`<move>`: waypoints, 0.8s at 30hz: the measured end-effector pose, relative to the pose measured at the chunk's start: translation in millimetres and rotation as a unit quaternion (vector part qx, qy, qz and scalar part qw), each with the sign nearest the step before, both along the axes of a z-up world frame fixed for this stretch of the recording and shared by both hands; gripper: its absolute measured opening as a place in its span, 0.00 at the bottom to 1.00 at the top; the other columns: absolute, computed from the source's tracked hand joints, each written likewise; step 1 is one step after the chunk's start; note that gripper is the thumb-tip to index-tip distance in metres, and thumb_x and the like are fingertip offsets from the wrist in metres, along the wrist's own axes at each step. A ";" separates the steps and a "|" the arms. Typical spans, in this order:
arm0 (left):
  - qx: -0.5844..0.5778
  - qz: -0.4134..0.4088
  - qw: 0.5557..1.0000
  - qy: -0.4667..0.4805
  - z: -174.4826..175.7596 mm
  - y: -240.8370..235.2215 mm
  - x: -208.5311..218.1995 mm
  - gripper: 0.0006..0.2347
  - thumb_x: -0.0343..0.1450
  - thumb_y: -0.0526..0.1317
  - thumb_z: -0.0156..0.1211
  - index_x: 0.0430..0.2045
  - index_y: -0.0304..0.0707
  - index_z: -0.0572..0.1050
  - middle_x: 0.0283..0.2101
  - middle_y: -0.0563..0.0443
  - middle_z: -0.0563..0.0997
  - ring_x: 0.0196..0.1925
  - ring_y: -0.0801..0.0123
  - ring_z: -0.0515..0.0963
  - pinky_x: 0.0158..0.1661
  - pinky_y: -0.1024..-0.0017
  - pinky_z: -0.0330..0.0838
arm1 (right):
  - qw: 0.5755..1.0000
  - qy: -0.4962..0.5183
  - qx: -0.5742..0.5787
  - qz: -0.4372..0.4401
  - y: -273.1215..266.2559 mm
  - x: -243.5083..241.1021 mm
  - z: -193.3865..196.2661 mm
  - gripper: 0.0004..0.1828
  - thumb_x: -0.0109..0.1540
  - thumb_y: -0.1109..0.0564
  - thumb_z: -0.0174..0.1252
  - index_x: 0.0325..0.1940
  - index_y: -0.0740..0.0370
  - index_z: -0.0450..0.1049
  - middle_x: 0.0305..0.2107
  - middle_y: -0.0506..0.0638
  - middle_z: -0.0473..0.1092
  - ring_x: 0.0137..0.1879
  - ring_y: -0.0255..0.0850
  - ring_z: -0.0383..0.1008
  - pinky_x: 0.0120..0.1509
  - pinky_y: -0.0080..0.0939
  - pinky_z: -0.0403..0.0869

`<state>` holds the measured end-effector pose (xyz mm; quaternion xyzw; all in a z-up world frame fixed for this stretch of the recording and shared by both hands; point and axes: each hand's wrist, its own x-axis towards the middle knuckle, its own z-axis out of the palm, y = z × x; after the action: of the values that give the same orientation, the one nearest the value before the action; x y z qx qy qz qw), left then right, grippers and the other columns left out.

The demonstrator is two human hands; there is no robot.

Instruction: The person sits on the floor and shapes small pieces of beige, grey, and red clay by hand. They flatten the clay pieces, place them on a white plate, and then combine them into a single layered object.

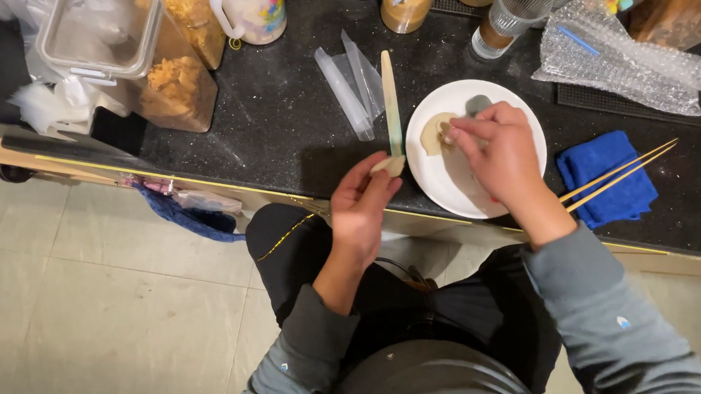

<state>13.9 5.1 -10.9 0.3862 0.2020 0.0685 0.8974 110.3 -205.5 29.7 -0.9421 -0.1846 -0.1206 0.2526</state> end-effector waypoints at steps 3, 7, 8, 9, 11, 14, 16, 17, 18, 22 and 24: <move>-0.119 -0.036 0.992 0.024 35.5 -1.2 -5.3 0.15 0.77 0.37 0.55 0.56 0.24 0.74 0.52 0.29 0.79 0.55 0.47 0.81 0.59 0.46 0.75 | 0.991 -0.042 -0.128 -0.007 11.3 8.5 -15.3 0.12 0.63 0.49 0.68 0.52 0.42 0.83 0.35 0.41 0.71 0.49 0.42 0.72 0.57 0.44 0.71; -0.144 -0.024 0.989 0.035 25.6 -6.7 -2.6 0.09 0.76 0.36 0.60 0.45 0.28 0.79 0.48 0.32 0.82 0.53 0.41 0.83 0.57 0.43 0.76 | 0.975 -0.058 -0.215 -0.006 13.3 3.2 -19.8 0.12 0.65 0.51 0.62 0.52 0.39 0.81 0.34 0.40 0.75 0.52 0.41 0.73 0.60 0.41 0.66; -0.147 -0.022 0.988 0.031 20.2 -7.8 -1.0 0.08 0.74 0.34 0.63 0.43 0.27 0.79 0.48 0.31 0.83 0.53 0.39 0.83 0.57 0.43 0.76 | 0.978 -0.051 -0.201 -0.002 15.5 -1.0 -15.4 0.14 0.66 0.54 0.61 0.55 0.41 0.81 0.36 0.41 0.77 0.54 0.41 0.74 0.62 0.42 0.65; -0.151 -0.020 0.988 0.027 14.9 -9.3 0.8 0.07 0.73 0.33 0.65 0.41 0.26 0.79 0.47 0.30 0.83 0.53 0.37 0.83 0.56 0.43 0.76 | 0.981 -0.043 -0.187 0.002 17.3 -5.1 -11.0 0.16 0.66 0.57 0.59 0.58 0.43 0.80 0.39 0.42 0.79 0.55 0.42 0.74 0.64 0.43 0.64; -0.141 -0.025 0.990 0.016 8.8 -12.4 3.6 0.07 0.73 0.31 0.65 0.41 0.26 0.79 0.49 0.29 0.83 0.52 0.37 0.83 0.55 0.45 0.77 | 0.987 -0.036 -0.159 0.013 23.6 -14.8 7.8 0.18 0.67 0.58 0.57 0.61 0.47 0.78 0.45 0.46 0.79 0.59 0.45 0.73 0.67 0.47 0.62; -0.116 -0.044 0.992 -0.015 7.8 -19.4 4.6 0.13 0.72 0.29 0.65 0.50 0.28 0.75 0.52 0.28 0.81 0.52 0.38 0.83 0.54 0.50 0.80 | 0.999 0.011 -0.009 0.036 33.5 -35.1 46.9 0.18 0.70 0.62 0.52 0.63 0.56 0.75 0.52 0.55 0.77 0.62 0.55 0.71 0.68 0.55 0.63; -0.100 -0.055 0.993 -0.035 10.5 -22.0 4.5 0.21 0.71 0.28 0.65 0.60 0.32 0.71 0.53 0.27 0.80 0.51 0.40 0.83 0.53 0.54 0.81 | 0.991 0.052 0.115 0.050 41.8 -51.5 63.2 0.16 0.71 0.64 0.49 0.61 0.61 0.75 0.54 0.60 0.76 0.62 0.62 0.71 0.67 0.60 0.66; -0.079 -0.061 0.994 -0.043 12.0 -23.1 4.6 0.24 0.70 0.26 0.65 0.63 0.31 0.68 0.51 0.27 0.81 0.50 0.42 0.83 0.51 0.55 0.81 | 0.983 0.084 0.157 0.041 45.2 -60.9 64.8 0.15 0.70 0.62 0.52 0.58 0.56 0.78 0.50 0.55 0.78 0.59 0.57 0.74 0.66 0.55 0.68; -0.058 -0.068 0.995 -0.051 13.4 -23.6 5.0 0.26 0.70 0.25 0.64 0.66 0.30 0.66 0.50 0.27 0.82 0.50 0.44 0.84 0.50 0.56 0.82 | 0.972 0.116 0.200 0.032 49.0 -70.2 66.2 0.13 0.69 0.59 0.55 0.55 0.50 0.80 0.46 0.49 0.79 0.57 0.51 0.76 0.64 0.51 0.70; -0.017 -0.055 0.998 -0.036 14.2 -35.4 6.1 0.24 0.72 0.26 0.62 0.65 0.29 0.67 0.53 0.29 0.81 0.52 0.53 0.83 0.51 0.60 0.82 | 0.983 -0.019 0.182 0.012 51.5 -91.8 37.8 0.12 0.65 0.60 0.66 0.53 0.55 0.82 0.44 0.51 0.79 0.54 0.51 0.77 0.63 0.48 0.72; -0.020 -0.043 0.999 -0.025 21.5 -38.6 5.9 0.21 0.74 0.27 0.58 0.64 0.26 0.68 0.56 0.31 0.80 0.54 0.58 0.81 0.55 0.62 0.79 | 0.988 -0.082 0.129 0.001 53.7 -100.1 31.5 0.10 0.65 0.57 0.65 0.50 0.52 0.83 0.44 0.46 0.80 0.54 0.46 0.76 0.61 0.46 0.69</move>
<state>19.8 -33.5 10.6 0.3748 0.1637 0.0351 0.9119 10.2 -151.8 61.2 -0.8884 -0.1881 -0.2204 0.3562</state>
